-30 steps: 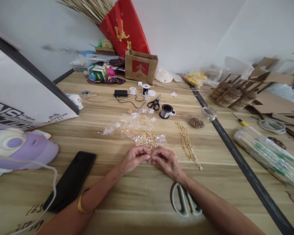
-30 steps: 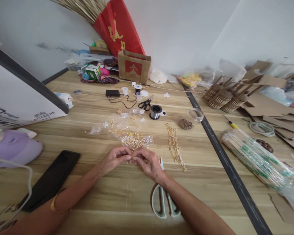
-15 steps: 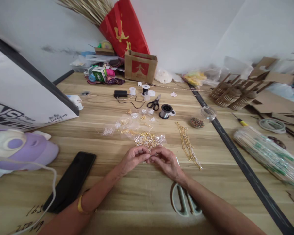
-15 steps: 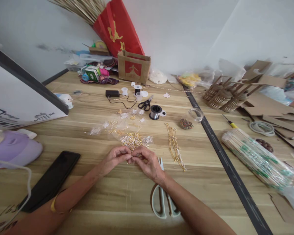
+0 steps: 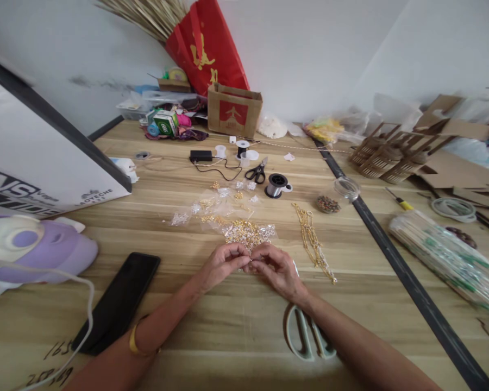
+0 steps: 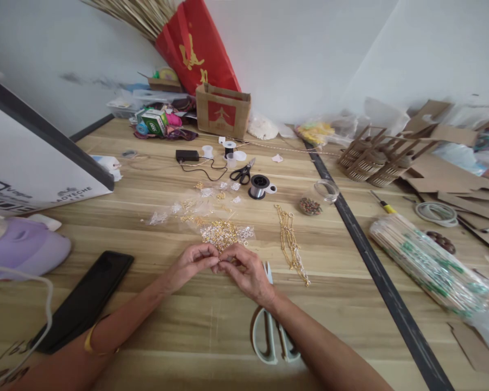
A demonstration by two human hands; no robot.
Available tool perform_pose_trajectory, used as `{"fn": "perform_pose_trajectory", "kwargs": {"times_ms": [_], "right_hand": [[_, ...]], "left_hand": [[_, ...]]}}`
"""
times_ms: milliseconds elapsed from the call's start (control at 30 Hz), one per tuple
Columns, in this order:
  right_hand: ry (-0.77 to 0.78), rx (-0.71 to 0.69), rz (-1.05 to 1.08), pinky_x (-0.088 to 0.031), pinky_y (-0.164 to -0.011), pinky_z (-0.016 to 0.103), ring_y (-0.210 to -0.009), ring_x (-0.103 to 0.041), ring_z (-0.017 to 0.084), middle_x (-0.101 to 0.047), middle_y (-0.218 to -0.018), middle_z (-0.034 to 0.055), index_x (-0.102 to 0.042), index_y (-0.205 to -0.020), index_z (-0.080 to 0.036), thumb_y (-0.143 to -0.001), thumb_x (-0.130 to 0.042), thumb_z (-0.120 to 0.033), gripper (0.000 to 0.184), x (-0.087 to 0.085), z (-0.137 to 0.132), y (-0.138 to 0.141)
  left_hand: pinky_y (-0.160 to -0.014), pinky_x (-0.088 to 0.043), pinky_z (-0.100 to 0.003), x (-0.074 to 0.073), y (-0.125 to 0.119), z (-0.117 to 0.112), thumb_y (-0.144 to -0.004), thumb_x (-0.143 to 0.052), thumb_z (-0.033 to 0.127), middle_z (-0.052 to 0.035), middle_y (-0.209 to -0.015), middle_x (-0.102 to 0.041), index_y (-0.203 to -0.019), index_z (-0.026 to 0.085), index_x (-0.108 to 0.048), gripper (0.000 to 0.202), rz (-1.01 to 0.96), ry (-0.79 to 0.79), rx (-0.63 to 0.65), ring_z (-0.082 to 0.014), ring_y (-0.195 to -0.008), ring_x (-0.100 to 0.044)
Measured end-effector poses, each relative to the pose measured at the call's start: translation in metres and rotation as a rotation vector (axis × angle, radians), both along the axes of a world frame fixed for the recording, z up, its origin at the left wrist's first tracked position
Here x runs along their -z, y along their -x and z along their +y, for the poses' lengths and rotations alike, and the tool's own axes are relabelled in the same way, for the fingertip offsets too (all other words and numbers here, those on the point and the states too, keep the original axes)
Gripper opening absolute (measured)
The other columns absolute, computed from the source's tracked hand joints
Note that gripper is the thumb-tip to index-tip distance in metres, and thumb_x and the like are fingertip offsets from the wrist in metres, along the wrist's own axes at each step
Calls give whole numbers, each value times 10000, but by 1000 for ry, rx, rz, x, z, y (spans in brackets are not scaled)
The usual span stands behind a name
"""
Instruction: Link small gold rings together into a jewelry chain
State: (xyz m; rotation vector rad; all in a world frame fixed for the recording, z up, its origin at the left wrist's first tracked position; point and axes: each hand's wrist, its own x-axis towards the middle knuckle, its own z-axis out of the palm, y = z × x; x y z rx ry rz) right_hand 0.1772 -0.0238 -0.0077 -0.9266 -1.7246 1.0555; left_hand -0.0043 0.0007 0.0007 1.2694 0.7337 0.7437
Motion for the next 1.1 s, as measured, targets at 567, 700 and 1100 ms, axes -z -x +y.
{"fn": "perform_pose_trajectory", "kwargs": {"times_ms": [567,700,1100], "right_hand": [[-22,-20,-32,-483,-647,276,-700,-592,151,-624,-767,46,-618,-860,-186,-903,-537,-302,149,-2,-1,-1],[-57,-21,-62,-472,-652,274,-691,-584,150,-621,-755,40,-614,-865,-192,-911,-521,-293,145,-3,-1,-1],[-5,7,-48,-471,-648,270,-693,-586,151,-628,-754,41,-607,-866,-189,-901,-532,-322,156,-1,0,-1]], "left_hand": [[-678,-440,-251,4,2,1,-799,-628,336,-8,-666,-597,-771,128,-583,214,-3,11,42,-129,-668,-566],[-680,-435,-249,5,1,1,-801,-625,338,-6,-658,-603,-766,132,-580,215,-8,12,45,-133,-674,-575],[-683,-434,-249,1,0,1,-784,-644,354,-15,-678,-620,-759,124,-591,238,5,31,18,-131,-678,-574]]}}
